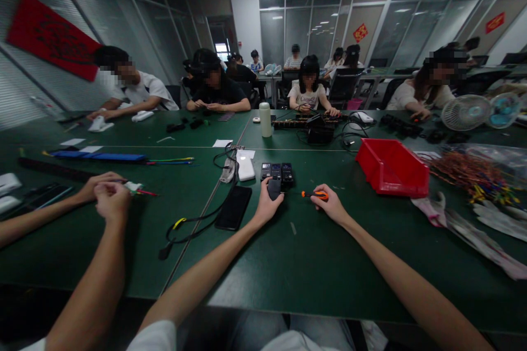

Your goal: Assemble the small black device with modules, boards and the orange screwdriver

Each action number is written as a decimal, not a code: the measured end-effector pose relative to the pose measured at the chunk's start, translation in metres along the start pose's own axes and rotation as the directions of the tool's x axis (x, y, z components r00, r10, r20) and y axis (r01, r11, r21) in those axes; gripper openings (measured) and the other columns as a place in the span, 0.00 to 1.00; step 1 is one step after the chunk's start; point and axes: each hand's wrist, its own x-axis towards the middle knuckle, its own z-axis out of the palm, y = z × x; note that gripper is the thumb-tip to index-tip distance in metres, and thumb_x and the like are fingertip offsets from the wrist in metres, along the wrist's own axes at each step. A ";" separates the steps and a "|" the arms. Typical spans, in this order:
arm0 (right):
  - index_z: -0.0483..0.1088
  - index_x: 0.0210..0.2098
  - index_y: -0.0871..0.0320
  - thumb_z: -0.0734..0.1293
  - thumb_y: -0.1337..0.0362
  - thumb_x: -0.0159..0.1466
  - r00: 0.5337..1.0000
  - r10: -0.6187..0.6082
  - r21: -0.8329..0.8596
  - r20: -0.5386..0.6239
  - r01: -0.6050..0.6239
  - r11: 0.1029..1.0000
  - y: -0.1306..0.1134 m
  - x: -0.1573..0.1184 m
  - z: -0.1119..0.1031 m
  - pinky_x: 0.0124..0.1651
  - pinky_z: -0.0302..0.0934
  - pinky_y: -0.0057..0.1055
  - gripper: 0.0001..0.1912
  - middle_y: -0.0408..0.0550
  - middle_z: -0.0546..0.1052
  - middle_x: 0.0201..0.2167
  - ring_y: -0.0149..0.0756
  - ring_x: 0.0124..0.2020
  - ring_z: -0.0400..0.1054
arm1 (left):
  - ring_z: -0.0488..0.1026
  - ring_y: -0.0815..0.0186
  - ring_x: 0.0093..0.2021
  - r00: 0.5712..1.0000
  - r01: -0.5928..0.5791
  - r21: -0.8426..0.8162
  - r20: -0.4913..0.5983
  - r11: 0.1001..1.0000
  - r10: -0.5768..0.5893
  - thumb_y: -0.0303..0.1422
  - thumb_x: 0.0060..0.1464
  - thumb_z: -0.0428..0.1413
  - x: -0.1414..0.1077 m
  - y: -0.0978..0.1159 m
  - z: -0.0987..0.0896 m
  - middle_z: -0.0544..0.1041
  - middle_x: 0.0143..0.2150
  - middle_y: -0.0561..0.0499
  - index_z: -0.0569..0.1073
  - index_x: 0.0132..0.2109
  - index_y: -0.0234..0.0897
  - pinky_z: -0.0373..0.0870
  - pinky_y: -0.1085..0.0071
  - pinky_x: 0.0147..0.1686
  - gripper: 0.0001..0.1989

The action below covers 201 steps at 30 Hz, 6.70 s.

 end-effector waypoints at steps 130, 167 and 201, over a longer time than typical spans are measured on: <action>0.64 0.29 0.58 0.65 0.56 0.57 1.000 0.016 0.002 -0.025 -0.016 1.000 0.006 0.000 -0.003 0.17 0.50 0.23 0.11 0.38 0.66 0.14 0.25 0.13 0.57 | 0.69 0.63 0.45 0.990 0.127 -0.166 -0.040 0.978 -0.135 0.33 0.52 0.53 0.000 -0.002 0.000 0.67 0.48 0.47 0.54 0.56 0.41 0.66 0.62 0.47 0.25; 0.64 0.27 0.58 0.64 0.59 0.58 0.997 0.008 -0.034 -0.077 -0.011 0.999 0.015 0.003 -0.005 0.16 0.50 0.21 0.09 0.38 0.67 0.14 0.25 0.13 0.57 | 0.68 0.63 0.46 0.989 0.141 -0.187 -0.013 0.972 -0.146 0.39 0.46 0.58 0.001 -0.004 0.000 0.67 0.47 0.46 0.55 0.56 0.41 0.63 0.62 0.49 0.31; 0.67 0.34 0.58 0.67 0.60 0.54 0.985 -0.133 -0.304 0.112 0.162 0.939 -0.002 0.000 -0.004 0.39 0.60 0.32 0.11 0.45 0.72 0.33 0.35 0.34 0.67 | 0.74 0.66 0.29 0.943 0.315 -0.415 0.038 0.853 -0.330 0.42 0.41 0.61 0.002 0.001 0.000 0.73 0.37 0.47 0.61 0.50 0.35 0.73 0.67 0.31 0.30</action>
